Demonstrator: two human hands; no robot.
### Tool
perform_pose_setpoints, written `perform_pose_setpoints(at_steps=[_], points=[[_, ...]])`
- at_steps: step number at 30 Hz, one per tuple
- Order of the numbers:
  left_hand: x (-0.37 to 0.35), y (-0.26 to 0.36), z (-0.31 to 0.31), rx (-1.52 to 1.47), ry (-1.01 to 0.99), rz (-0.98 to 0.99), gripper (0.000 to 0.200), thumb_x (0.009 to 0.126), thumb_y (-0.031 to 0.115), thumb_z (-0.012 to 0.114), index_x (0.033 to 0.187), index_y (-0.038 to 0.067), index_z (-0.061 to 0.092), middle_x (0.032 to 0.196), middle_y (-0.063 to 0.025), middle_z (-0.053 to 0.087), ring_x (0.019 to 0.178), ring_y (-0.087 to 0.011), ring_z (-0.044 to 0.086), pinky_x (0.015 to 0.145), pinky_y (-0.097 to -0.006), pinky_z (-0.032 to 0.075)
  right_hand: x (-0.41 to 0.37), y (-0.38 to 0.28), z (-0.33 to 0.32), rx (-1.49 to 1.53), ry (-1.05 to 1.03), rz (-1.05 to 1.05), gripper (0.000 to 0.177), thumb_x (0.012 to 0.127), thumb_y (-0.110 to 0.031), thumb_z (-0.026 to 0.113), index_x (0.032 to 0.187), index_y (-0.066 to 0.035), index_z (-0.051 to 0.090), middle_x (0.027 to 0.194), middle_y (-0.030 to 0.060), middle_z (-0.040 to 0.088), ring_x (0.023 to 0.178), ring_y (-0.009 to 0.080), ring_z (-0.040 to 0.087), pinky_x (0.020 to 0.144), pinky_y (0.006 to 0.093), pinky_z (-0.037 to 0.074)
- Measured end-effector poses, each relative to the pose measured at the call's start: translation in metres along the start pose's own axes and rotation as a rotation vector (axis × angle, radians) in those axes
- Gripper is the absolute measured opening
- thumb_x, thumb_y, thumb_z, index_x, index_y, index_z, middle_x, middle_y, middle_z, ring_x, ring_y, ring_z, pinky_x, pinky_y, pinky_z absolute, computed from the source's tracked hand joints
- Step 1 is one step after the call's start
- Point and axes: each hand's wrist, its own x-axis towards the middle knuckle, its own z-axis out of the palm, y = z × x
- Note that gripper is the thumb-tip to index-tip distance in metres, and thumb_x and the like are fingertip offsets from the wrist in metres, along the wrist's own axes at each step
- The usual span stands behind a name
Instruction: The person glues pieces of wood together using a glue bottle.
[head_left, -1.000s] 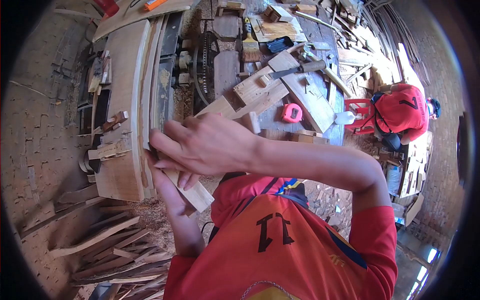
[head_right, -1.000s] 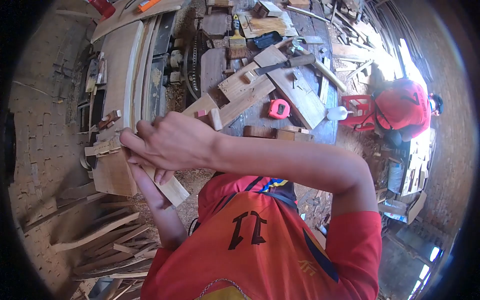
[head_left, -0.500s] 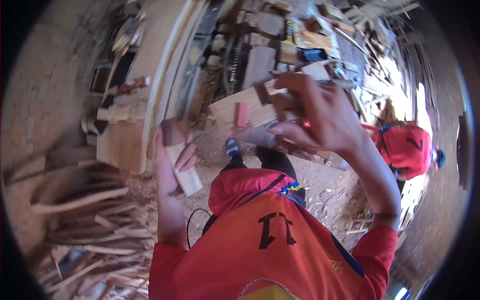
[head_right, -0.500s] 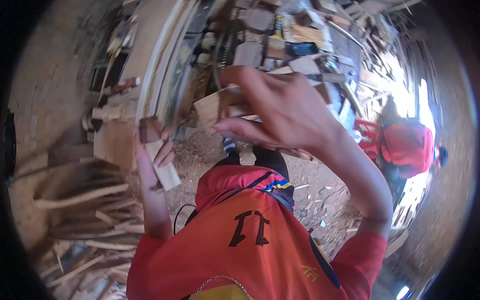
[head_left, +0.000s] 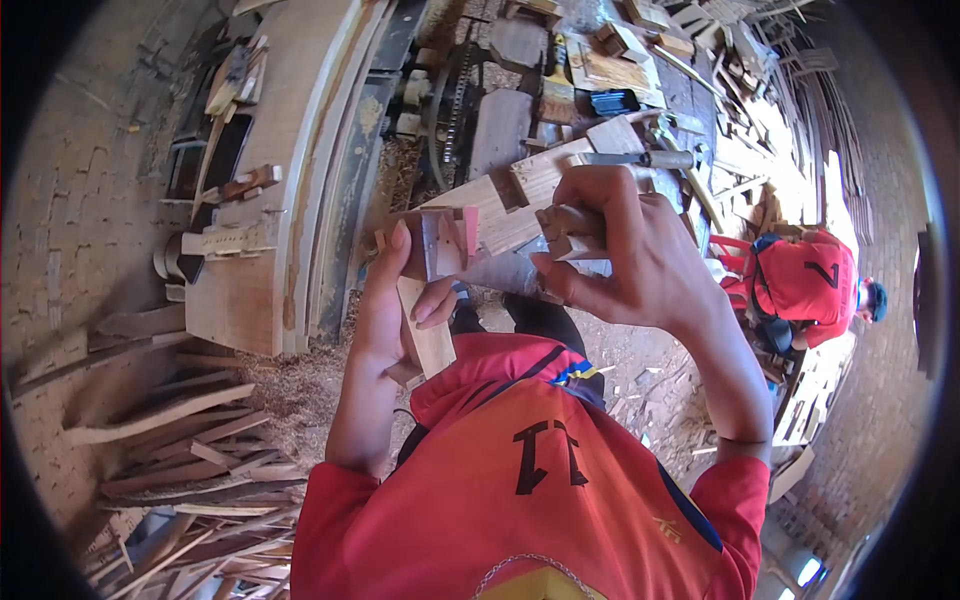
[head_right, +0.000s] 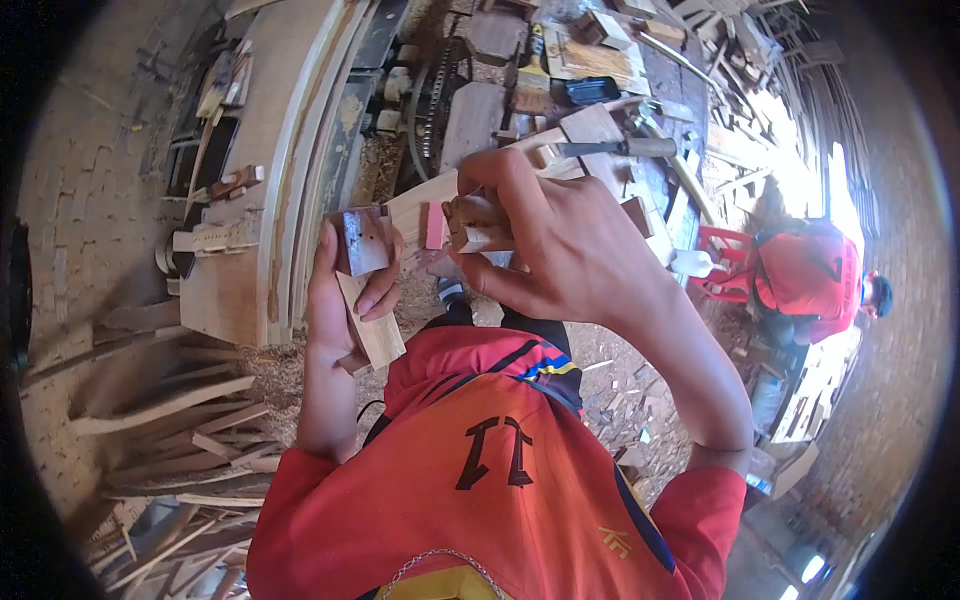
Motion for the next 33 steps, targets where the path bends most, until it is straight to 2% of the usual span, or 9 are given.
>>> perform_pose_setpoints(at_steps=[8, 11, 17, 21, 22, 24, 26, 29, 33], points=[[0.032, -0.016, 0.006, 0.207, 0.076, -0.066, 0.05, 0.109, 0.051, 0.066, 0.125, 0.004, 0.066, 0.088, -0.0019, 0.067, 0.048, -0.005, 0.044, 0.044, -0.023, 0.035, -0.026, 0.01, -0.036, 0.234, -0.108, 0.387, 0.037, 0.106, -0.024, 0.071, 0.127, -0.001, 0.05, 0.092, 0.0188, 0.069, 0.076, 0.0424, 0.07, 0.065, 0.0483, 0.051], [0.047, -0.023, 0.015, 0.405, 0.065, -0.094, 0.052, 0.112, 0.055, 0.056, 0.125, 0.005, 0.064, 0.081, -0.0011, 0.064, 0.047, -0.0046, 0.039, 0.044, -0.0225, 0.032, -0.044, 0.029, -0.028, 0.255, 0.095, 0.278, 0.038, 0.107, -0.025, 0.071, 0.128, -0.001, 0.051, 0.089, 0.0196, 0.067, 0.078, 0.0444, 0.067, 0.069, 0.049, 0.051], [0.079, -0.045, 0.031, 0.662, 0.147, -0.028, 0.04, 0.105, 0.041, 0.076, 0.124, 0.006, 0.068, 0.084, 0.0019, 0.068, 0.052, -0.0011, 0.044, 0.046, -0.0229, 0.034, -0.078, 0.045, -0.05, 0.325, 0.169, 0.604, 0.034, 0.109, -0.024, 0.069, 0.131, -0.003, 0.054, 0.094, 0.0203, 0.071, 0.085, 0.0462, 0.068, 0.073, 0.0492, 0.052], [0.101, -0.054, 0.041, 0.937, 0.129, -0.062, 0.043, 0.1, 0.04, 0.082, 0.119, 0.004, 0.066, 0.095, -0.0041, 0.075, 0.069, -0.0091, 0.063, 0.062, -0.0283, 0.05, -0.115, 0.072, -0.061, 0.087, 0.28, 0.751, 0.032, 0.112, -0.026, 0.063, 0.134, -0.004, 0.055, 0.106, 0.0195, 0.077, 0.094, 0.0451, 0.073, 0.082, 0.0467, 0.057], [0.109, -0.061, 0.04, 1.05, 0.122, -0.039, 0.046, 0.099, 0.042, 0.082, 0.118, 0.004, 0.065, 0.098, -0.0062, 0.076, 0.076, -0.012, 0.067, 0.069, -0.0302, 0.053, -0.117, 0.069, -0.069, -0.001, 0.158, 0.971, 0.037, 0.115, -0.031, 0.056, 0.139, -0.003, 0.057, 0.119, 0.0218, 0.076, 0.108, 0.0446, 0.073, 0.093, 0.0461, 0.057], [0.125, -0.076, 0.035, 1.202, 0.074, 0.026, 0.054, 0.098, 0.046, 0.082, 0.12, 0.0, 0.062, 0.106, -0.0142, 0.078, 0.1, -0.023, 0.074, 0.091, -0.038, 0.057, -0.157, 0.092, -0.051, -0.015, 0.228, 0.928, 0.042, 0.116, -0.035, 0.052, 0.143, -0.003, 0.058, 0.124, 0.0243, 0.072, 0.116, 0.045, 0.07, 0.097, 0.0469, 0.054], [0.137, -0.085, 0.03, 1.264, 0.086, 0.032, 0.054, 0.099, 0.046, 0.082, 0.12, 0.001, 0.062, 0.11, -0.013, 0.076, 0.104, -0.0206, 0.071, 0.094, -0.037, 0.055, -0.175, 0.099, -0.041, 0.025, 0.218, 0.975, 0.048, 0.117, -0.038, 0.047, 0.148, -0.003, 0.058, 0.131, 0.0283, 0.067, 0.125, 0.0444, 0.065, 0.102, 0.0485, 0.052], [0.147, -0.092, 0.038, 1.413, 0.141, 0.013, 0.056, 0.099, 0.048, 0.081, 0.12, 0.0, 0.062, 0.111, -0.0159, 0.075, 0.104, -0.0232, 0.071, 0.094, -0.0389, 0.054, -0.197, 0.114, -0.011, 0.025, 0.209, 1.025, 0.042, 0.115, -0.033, 0.053, 0.146, -0.004, 0.059, 0.134, 0.0245, 0.066, 0.122, 0.0465, 0.065, 0.1, 0.0506, 0.053], [0.165, -0.102, 0.022, 1.497, 0.152, -0.003, 0.057, 0.099, 0.05, 0.08, 0.12, 0.0, 0.061, 0.113, -0.0187, 0.075, 0.105, -0.0291, 0.072, 0.095, -0.0423, 0.054, -0.226, 0.152, 0.036, -0.167, 0.236, 0.95, 0.036, 0.105, -0.027, 0.07, 0.138, -0.013, 0.066, 0.11, 0.018, 0.063, 0.103, 0.0403, 0.067, 0.091, 0.0501, 0.054]])
